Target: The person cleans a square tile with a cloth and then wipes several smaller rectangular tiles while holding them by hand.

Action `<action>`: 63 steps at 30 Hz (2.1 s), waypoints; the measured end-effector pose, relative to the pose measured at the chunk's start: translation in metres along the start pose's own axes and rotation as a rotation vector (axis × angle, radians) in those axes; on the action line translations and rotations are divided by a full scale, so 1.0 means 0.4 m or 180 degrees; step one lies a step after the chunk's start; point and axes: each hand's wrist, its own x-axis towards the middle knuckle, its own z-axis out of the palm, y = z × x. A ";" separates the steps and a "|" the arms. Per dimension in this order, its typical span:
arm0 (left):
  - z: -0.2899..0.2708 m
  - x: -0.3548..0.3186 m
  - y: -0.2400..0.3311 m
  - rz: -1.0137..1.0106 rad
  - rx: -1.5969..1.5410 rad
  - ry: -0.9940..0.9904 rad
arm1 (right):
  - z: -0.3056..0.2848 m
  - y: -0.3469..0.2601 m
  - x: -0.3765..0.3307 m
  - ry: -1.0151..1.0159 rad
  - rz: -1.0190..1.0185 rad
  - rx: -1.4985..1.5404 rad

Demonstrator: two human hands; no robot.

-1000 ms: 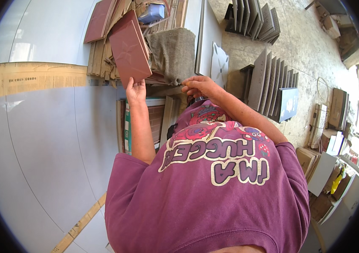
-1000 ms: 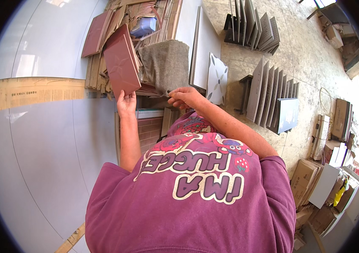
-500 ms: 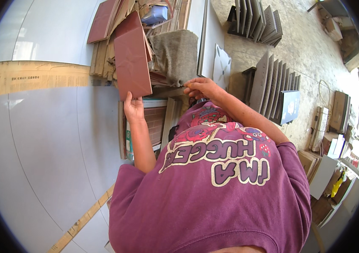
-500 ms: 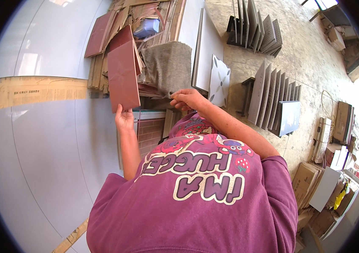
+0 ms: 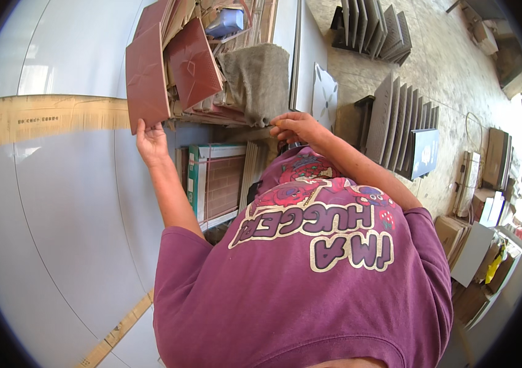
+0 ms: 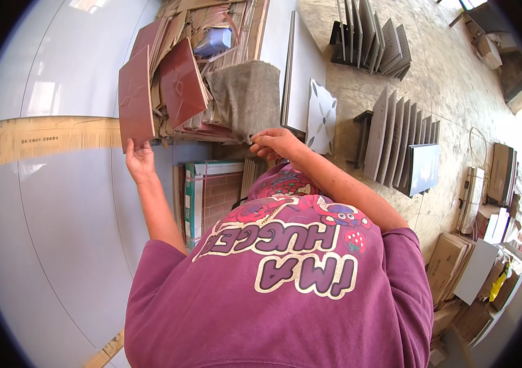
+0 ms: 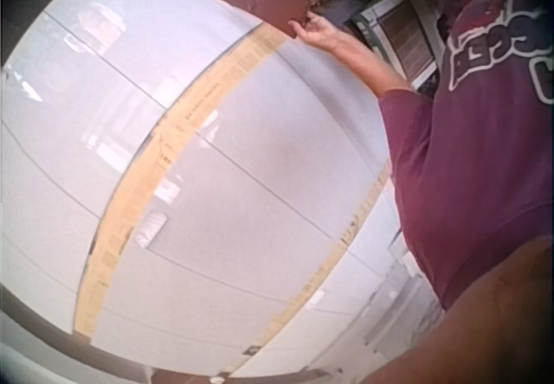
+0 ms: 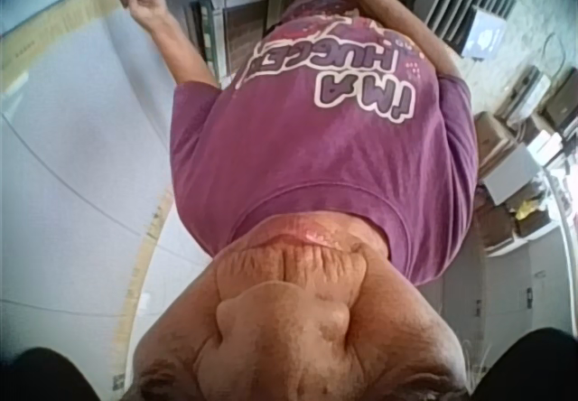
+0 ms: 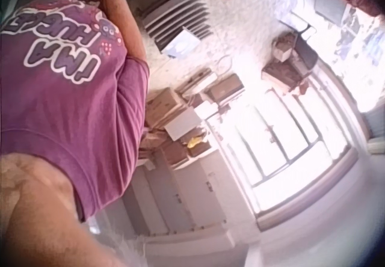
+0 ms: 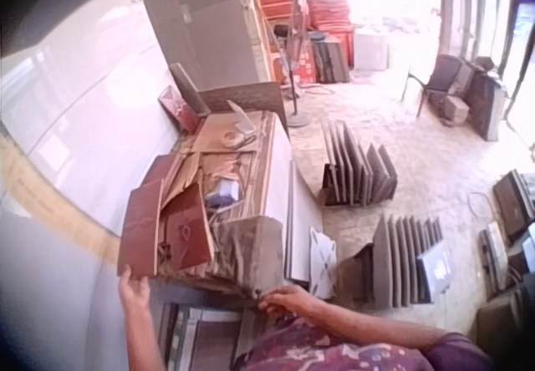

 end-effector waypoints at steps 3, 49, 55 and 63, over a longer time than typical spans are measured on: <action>0.008 0.079 0.014 0.0037 0.0176 0.0215 | 0.002 -0.016 -0.011 -0.0093 -0.0110 0.0117; -0.057 0.390 -0.063 -0.0744 0.0825 0.0421 | 0.075 -0.066 0.019 -0.0238 -0.0203 0.0241; 0.000 0.387 -0.081 -0.0577 0.1438 0.0478 | 0.074 -0.061 0.020 -0.0211 -0.0191 0.0255; -0.014 0.478 -0.058 -0.0552 0.1469 0.0429 | 0.064 -0.061 0.005 -0.0011 -0.0191 0.0353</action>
